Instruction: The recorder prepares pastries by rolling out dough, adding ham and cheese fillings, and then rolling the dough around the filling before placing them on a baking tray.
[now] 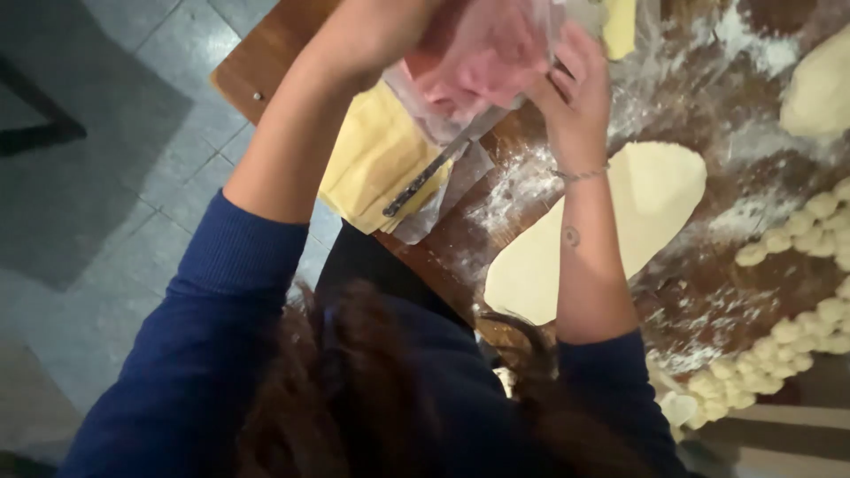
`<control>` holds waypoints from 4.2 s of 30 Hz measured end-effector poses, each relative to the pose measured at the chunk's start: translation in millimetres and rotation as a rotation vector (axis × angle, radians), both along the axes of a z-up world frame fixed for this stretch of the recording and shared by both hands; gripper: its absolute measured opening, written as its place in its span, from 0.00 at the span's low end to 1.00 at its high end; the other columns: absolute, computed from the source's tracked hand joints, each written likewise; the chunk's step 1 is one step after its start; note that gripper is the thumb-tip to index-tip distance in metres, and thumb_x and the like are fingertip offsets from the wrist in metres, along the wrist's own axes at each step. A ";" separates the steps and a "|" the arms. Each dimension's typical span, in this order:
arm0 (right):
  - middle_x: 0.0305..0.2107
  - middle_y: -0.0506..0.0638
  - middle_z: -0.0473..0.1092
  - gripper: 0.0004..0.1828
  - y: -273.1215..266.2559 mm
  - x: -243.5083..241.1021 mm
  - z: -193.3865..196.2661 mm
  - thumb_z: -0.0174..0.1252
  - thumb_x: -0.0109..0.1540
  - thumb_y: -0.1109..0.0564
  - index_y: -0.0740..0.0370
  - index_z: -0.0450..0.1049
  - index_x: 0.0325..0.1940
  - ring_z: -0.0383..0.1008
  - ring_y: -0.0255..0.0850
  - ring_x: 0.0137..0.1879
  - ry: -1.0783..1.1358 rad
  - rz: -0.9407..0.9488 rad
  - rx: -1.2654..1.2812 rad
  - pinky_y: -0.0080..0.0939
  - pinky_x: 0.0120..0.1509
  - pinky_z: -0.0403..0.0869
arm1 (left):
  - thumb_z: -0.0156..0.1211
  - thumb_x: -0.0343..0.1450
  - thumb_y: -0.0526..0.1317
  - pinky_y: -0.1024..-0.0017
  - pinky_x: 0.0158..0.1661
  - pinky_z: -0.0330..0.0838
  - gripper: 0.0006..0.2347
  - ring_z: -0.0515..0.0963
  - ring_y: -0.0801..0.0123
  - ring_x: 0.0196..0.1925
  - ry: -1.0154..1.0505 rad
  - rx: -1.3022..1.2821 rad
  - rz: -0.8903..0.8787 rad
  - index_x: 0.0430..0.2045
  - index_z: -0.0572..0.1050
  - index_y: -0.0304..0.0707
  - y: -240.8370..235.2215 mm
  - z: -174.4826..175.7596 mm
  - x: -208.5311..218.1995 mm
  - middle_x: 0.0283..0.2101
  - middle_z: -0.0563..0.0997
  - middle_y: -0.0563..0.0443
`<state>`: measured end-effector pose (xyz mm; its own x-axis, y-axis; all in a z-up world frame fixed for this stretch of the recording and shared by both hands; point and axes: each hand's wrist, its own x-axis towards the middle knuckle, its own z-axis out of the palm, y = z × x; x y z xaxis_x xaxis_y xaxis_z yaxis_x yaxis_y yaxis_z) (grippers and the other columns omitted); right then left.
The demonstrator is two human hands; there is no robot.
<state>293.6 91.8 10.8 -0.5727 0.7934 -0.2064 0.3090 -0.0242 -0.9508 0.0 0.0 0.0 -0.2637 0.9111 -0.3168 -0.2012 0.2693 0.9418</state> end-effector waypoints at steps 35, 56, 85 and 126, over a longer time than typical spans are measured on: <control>0.43 0.51 0.75 0.13 -26.9 395.1 -72.9 0.68 0.66 0.60 0.68 0.74 0.51 0.77 0.40 0.48 -0.134 -0.539 -0.139 0.38 0.52 0.80 | 0.61 0.68 0.47 0.56 0.43 0.76 0.07 0.83 0.51 0.42 0.716 -0.239 -0.831 0.34 0.82 0.52 104.5 -77.0 464.9 0.39 0.85 0.47; 0.42 0.51 0.77 0.23 -66.3 354.4 -37.1 0.70 0.61 0.42 0.59 0.74 0.48 0.79 0.42 0.47 -0.757 -0.493 -0.021 0.42 0.50 0.76 | 0.65 0.70 0.39 0.55 0.47 0.74 0.10 0.79 0.47 0.49 0.665 0.214 -0.669 0.42 0.76 0.38 -16.2 -31.4 410.5 0.47 0.80 0.44; 0.55 0.63 0.73 0.19 -93.4 416.5 -119.8 0.60 0.77 0.48 0.65 0.73 0.65 0.72 0.56 0.59 -0.831 -0.437 0.315 0.52 0.61 0.70 | 0.64 0.65 0.45 0.50 0.65 0.53 0.34 0.58 0.50 0.71 0.876 0.446 -0.917 0.67 0.63 0.30 -46.5 -62.7 380.7 0.69 0.62 0.37; 0.51 0.54 0.72 0.22 -170.4 49.4 62.8 0.64 0.68 0.59 0.71 0.69 0.63 0.70 0.40 0.54 -0.029 -0.360 0.078 0.38 0.59 0.69 | 0.66 0.71 0.42 0.67 0.46 0.80 0.14 0.86 0.62 0.45 0.175 0.161 0.262 0.44 0.76 0.31 -23.4 16.7 167.9 0.44 0.84 0.42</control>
